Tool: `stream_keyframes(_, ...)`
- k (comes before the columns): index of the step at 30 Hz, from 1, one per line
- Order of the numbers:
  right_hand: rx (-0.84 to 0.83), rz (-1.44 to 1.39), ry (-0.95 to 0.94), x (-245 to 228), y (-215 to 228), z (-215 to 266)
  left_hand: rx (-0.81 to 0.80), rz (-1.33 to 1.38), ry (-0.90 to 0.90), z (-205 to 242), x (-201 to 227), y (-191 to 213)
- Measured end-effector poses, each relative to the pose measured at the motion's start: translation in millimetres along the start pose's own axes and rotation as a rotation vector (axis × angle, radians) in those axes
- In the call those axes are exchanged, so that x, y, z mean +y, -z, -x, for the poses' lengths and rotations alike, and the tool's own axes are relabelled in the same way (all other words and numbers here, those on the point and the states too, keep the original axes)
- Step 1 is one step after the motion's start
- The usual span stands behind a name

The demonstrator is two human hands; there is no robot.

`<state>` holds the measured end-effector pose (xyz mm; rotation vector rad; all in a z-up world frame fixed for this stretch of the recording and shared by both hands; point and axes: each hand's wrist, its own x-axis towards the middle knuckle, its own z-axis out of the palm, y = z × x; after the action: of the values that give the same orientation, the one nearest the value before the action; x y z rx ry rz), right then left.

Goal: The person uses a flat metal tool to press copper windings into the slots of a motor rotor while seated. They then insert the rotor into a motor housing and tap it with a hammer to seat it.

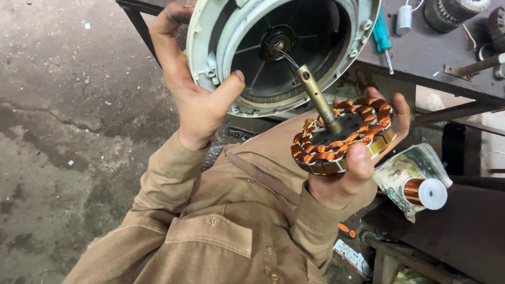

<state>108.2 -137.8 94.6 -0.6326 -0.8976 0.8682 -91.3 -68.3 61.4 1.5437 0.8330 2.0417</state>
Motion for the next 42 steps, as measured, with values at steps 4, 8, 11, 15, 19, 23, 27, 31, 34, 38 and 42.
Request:
stream_keyframes(4, 0.012, 0.120, 0.059, -7.2, -4.4, -0.9, -0.014, 0.038, -0.013, 1.0, 1.9, -2.8)
stream_keyframes(8, 0.038, 0.256, 0.073, -18.0, -8.9, 1.6, -0.013, 0.086, 0.010, 0.9, 2.4, -6.7)
stream_keyframes(11, 0.051, 0.313, 0.115, -24.0, -12.8, 1.5, -0.006, 0.035, -0.013, -1.5, 2.0, -8.6)
stream_keyframes(15, 0.069, 0.346, 0.165, -26.8, -17.5, 2.2, 0.000, 0.037, -0.001, -2.6, 0.8, -9.3)
stream_keyframes(19, 0.083, 0.373, 0.173, -26.0, -19.9, 4.9, -0.010, 0.043, -0.013, -2.0, 0.3, -10.2)
stream_keyframes(23, 0.047, 0.444, 0.200, -22.9, -17.4, 7.5, -0.013, 0.025, -0.014, -2.2, 1.5, -11.8)
stream_keyframes(27, -0.020, 0.561, 0.272, -17.3, -9.9, 8.6, -0.023, 0.002, -0.037, -2.7, 2.4, -13.3)
stream_keyframes(31, -0.045, 0.637, 0.299, -10.8, -3.8, 11.5, -0.053, 0.040, -0.057, -3.5, 4.1, -12.1)
stream_keyframes(34, -0.052, 0.635, 0.303, -6.8, -3.1, 12.6, -0.065, 0.061, -0.049, -3.0, 6.8, -9.8)
stream_keyframes(38, -0.048, 0.624, 0.302, -4.6, -4.5, 13.0, -0.073, 0.070, -0.043, -1.0, 9.5, -9.4)
stream_keyframes(42, -0.066, 0.716, 0.316, -7.6, -7.3, 15.0, -0.081, 0.083, -0.052, -1.5, 10.5, -9.6)
